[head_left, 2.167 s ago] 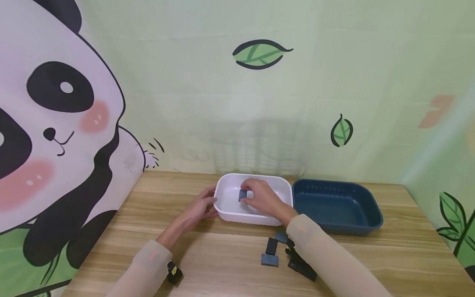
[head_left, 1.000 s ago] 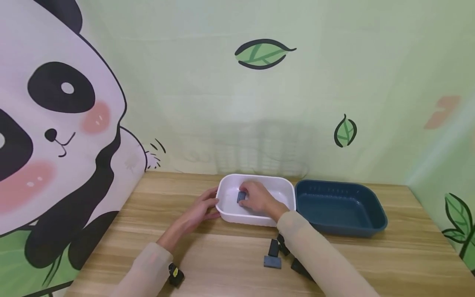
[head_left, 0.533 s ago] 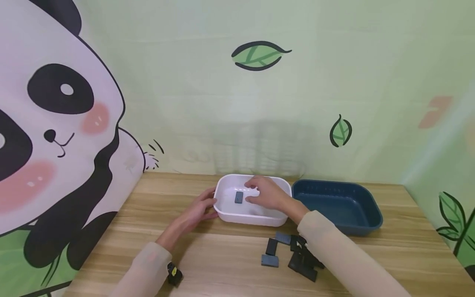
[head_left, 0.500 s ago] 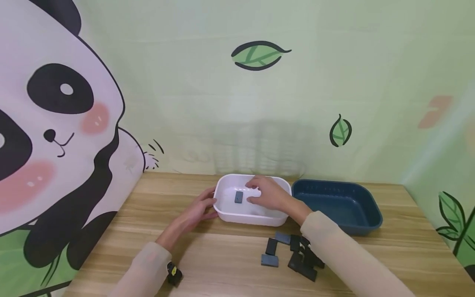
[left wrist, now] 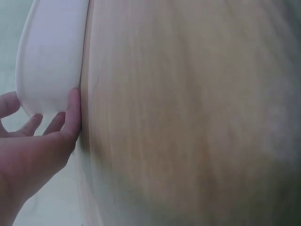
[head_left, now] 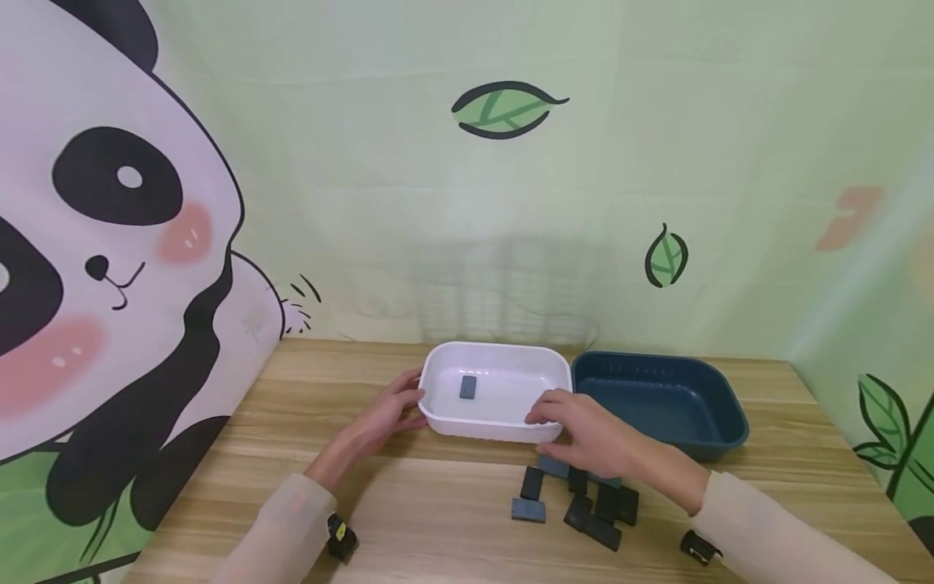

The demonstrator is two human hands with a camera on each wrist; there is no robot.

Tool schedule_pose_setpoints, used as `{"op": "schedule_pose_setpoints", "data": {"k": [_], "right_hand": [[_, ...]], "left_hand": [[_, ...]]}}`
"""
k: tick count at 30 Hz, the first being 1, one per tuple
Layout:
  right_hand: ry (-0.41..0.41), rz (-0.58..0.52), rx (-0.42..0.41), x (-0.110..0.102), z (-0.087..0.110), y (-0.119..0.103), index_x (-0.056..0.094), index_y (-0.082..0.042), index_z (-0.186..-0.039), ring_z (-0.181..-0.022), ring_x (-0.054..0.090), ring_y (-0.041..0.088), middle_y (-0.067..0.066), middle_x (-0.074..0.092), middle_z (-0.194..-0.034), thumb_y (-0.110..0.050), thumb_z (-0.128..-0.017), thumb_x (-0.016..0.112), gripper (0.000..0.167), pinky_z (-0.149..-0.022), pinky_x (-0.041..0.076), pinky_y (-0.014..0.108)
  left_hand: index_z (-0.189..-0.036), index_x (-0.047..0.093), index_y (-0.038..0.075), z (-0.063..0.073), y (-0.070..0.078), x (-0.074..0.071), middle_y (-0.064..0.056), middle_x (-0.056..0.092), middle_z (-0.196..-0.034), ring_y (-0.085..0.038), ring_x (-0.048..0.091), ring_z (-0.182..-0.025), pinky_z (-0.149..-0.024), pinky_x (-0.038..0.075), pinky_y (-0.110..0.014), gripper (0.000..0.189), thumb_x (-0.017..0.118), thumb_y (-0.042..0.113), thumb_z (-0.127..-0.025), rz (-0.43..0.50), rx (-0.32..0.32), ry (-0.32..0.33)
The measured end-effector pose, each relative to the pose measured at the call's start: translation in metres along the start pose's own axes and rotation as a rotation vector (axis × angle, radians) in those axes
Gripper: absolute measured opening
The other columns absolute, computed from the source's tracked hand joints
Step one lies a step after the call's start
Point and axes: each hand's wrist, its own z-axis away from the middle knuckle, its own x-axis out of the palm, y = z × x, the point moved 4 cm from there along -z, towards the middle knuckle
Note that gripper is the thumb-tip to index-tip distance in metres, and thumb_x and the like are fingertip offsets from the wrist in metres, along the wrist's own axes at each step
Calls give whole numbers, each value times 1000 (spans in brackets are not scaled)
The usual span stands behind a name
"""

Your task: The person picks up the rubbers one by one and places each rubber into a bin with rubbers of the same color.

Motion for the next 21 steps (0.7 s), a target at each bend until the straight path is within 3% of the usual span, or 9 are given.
{"op": "schedule_pose_setpoints", "data": {"k": [9,17,21], "right_hand": [[-77,5,-2,28,36,8,75,-9,-120,-111,68,20,1,69,-121,-6,-93,81,28,-91,60,39],[-28,148,6,39,39,16,75,-10,-120,-112,66,22,2,68,-122,-9,-92,83,30,-94,58,44],[-25,144,22,43,38,23,75,-8,-121,-111,66,22,4,67,-123,-9,-92,83,31,-92,59,44]], "left_hand": [[-166,31,10,-1,-3,0,-23,33,-167,-35,52,-137,-106,54,-46,59,48,13,-109,-5,-8,8],[-166,31,11,-1,-3,0,-22,33,-167,-35,51,-139,-107,54,-46,58,47,13,-110,-4,-5,3],[-166,32,10,-1,-2,-1,-22,34,-166,-35,51,-138,-106,55,-46,58,47,14,-110,-9,-2,11]]}}
